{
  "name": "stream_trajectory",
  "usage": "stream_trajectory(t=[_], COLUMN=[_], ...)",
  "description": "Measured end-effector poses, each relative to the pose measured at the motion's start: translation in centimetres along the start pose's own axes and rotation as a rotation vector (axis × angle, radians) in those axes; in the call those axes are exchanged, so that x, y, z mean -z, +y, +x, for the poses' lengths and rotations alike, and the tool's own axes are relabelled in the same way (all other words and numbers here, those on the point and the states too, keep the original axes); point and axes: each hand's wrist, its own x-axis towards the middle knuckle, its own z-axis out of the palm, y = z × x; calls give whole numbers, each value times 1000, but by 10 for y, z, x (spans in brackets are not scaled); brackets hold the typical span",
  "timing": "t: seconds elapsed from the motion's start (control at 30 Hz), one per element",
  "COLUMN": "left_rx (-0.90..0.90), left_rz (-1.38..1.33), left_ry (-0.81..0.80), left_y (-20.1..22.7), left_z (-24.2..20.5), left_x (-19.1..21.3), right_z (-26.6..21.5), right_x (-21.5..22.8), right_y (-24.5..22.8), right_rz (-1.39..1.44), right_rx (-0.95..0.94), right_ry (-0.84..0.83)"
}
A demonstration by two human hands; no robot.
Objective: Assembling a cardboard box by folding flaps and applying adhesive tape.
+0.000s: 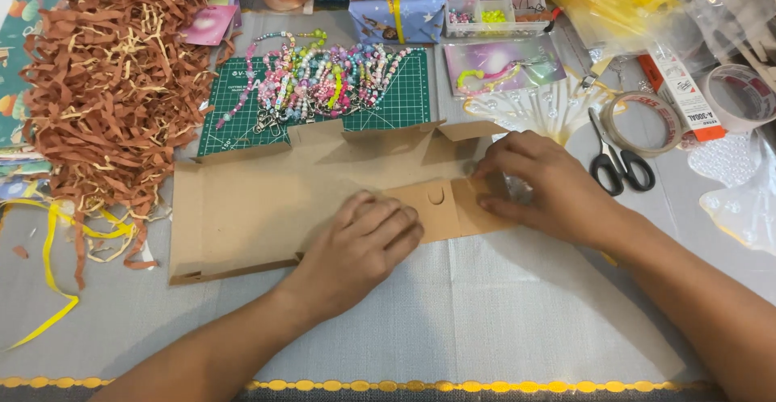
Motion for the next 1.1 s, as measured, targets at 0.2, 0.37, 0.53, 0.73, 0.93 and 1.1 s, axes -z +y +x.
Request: stream_trajectory(t=[0.2, 0.37, 0.53, 0.73, 0.93, 1.1], left_rx=[-35, -20, -2, 185, 362, 358], left_rz=[-165, -184, -160, -370, -491, -747], left_ry=[-207, -295, -380, -324, -397, -310], left_y=[1, 3, -5, -29, -42, -57], left_z=[-2, -14, -25, -18, -14, -7], left_x=[10, 9, 13, 25, 20, 15], right_z=[-5, -12, -37, -47, -48, -47], right_x=[-10, 16, 8, 6, 5, -6], right_y=[-27, -26, -34, -34, -35, -24], right_rz=[103, -166, -609, -672, -791, -649], right_rx=[362, 423, 413, 285, 187, 254], right_ry=[-18, -189, -337, -389, -332, -272])
